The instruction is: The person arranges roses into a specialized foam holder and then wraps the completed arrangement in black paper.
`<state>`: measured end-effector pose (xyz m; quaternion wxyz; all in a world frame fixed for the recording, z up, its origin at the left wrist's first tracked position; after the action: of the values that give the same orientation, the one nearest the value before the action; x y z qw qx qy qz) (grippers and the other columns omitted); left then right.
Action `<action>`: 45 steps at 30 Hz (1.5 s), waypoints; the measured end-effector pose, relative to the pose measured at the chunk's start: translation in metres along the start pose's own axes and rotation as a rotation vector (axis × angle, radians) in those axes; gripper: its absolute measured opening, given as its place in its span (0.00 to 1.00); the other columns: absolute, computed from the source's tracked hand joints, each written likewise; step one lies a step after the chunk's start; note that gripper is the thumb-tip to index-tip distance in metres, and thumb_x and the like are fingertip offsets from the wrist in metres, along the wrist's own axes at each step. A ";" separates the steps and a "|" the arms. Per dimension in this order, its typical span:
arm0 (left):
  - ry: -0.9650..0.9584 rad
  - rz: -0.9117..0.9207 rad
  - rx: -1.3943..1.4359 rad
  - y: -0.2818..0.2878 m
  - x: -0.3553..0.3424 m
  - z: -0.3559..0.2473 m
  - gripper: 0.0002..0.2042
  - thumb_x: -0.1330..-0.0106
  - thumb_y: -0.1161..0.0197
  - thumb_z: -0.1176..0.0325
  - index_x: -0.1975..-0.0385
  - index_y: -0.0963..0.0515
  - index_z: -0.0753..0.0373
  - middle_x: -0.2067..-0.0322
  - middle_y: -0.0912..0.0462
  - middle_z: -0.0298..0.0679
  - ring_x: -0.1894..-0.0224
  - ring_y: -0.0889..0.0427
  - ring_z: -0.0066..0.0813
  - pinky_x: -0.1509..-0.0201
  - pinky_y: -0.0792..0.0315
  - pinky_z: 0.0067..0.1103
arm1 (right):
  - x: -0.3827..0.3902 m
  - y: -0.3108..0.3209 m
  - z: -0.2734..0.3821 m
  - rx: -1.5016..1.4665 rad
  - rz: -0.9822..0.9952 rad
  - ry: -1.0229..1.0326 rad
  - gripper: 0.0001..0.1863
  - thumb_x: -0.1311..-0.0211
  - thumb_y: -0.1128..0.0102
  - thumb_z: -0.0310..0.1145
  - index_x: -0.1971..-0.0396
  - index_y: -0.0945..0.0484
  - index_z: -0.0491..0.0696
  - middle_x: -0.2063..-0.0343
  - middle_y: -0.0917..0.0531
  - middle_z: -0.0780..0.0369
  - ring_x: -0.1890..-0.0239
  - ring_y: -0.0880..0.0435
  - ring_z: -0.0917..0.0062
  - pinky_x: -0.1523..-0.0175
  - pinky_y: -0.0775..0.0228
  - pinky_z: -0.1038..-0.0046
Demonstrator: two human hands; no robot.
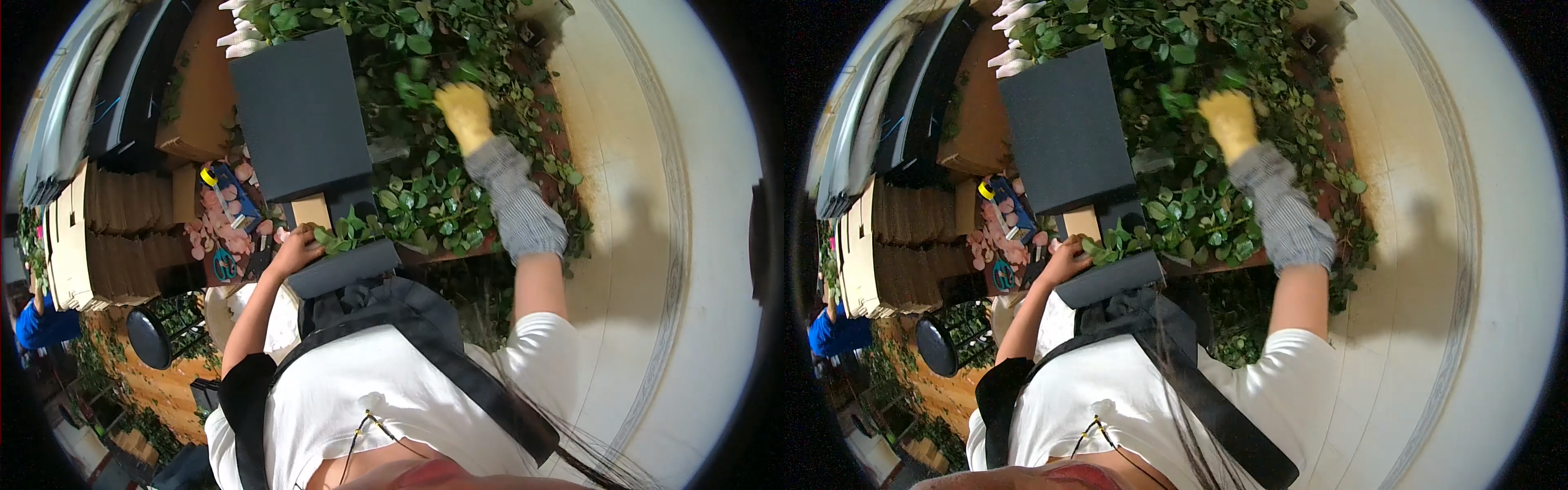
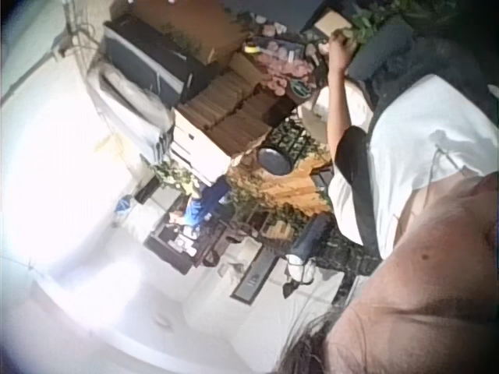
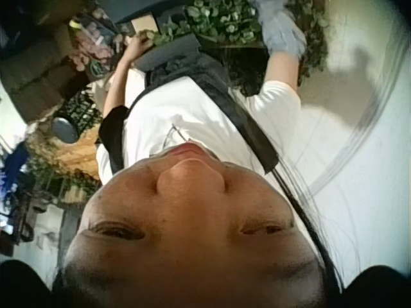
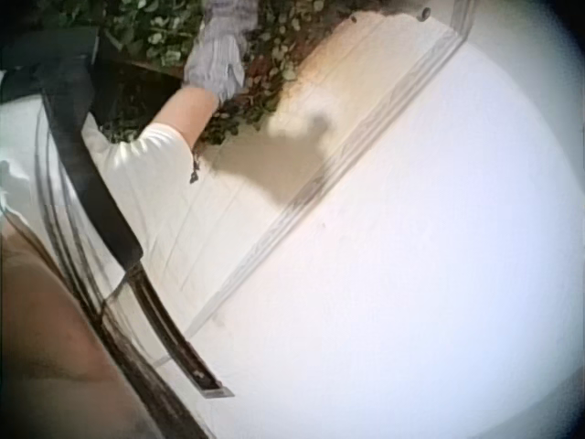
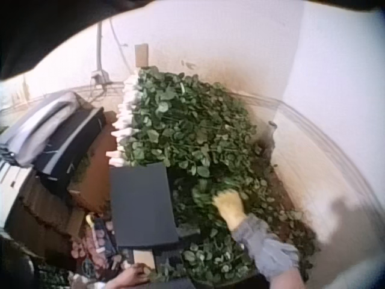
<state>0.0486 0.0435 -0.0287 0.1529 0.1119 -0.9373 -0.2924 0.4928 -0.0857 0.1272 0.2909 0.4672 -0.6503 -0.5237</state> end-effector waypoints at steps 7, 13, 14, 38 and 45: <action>-0.094 -0.032 0.022 -0.005 -0.001 0.008 0.15 0.38 0.28 0.66 0.61 0.18 0.72 0.51 0.20 0.52 0.47 0.22 0.50 0.43 0.26 0.34 | -0.081 0.012 0.123 -0.190 0.014 0.321 0.03 0.40 0.38 0.26 0.70 0.16 0.48 0.68 0.12 0.61 0.67 0.12 0.64 0.60 0.18 0.62; -0.073 0.009 -0.068 -0.009 -0.003 0.019 0.17 0.34 0.30 0.61 0.56 0.17 0.71 0.41 0.23 0.55 0.39 0.24 0.51 0.37 0.28 0.37 | -0.025 0.025 0.028 -0.301 -0.185 -0.182 0.16 0.27 0.50 0.27 0.50 0.14 0.50 0.52 0.12 0.56 0.50 0.12 0.61 0.46 0.18 0.63; -0.050 0.008 -0.031 -0.010 -0.003 0.020 0.16 0.34 0.30 0.61 0.58 0.16 0.71 0.43 0.22 0.56 0.40 0.23 0.53 0.39 0.27 0.38 | -0.001 0.033 -0.004 -0.352 -0.262 -0.286 0.15 0.27 0.50 0.29 0.54 0.12 0.48 0.54 0.11 0.54 0.52 0.12 0.58 0.47 0.19 0.61; 0.126 0.132 0.320 0.019 -0.017 0.014 0.24 0.24 0.39 0.53 0.46 0.23 0.72 0.53 0.16 0.50 0.53 0.15 0.41 0.49 0.23 0.36 | 0.207 -0.026 0.071 -0.937 0.265 0.114 0.10 0.34 0.35 0.28 0.55 0.14 0.47 0.60 0.12 0.53 0.57 0.14 0.58 0.51 0.21 0.62; -0.106 0.119 0.180 0.004 0.000 0.000 0.29 0.25 0.35 0.58 0.33 0.34 0.68 0.41 0.26 0.50 0.43 0.20 0.48 0.42 0.25 0.33 | 0.194 -0.057 0.106 -0.789 0.511 0.026 0.16 0.35 0.35 0.37 0.50 0.16 0.47 0.57 0.12 0.52 0.52 0.15 0.56 0.46 0.23 0.58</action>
<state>0.0477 0.0469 -0.0263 0.1098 0.0537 -0.9716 -0.2027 0.3414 -0.2205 0.0218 0.5742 0.1522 -0.4918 -0.6366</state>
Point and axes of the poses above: each hand's wrist, its own x-axis away from the middle knuckle, its own y-axis out of the back of the hand, z = x × y, the point moved 1 cm from there along -x, towards the middle knuckle
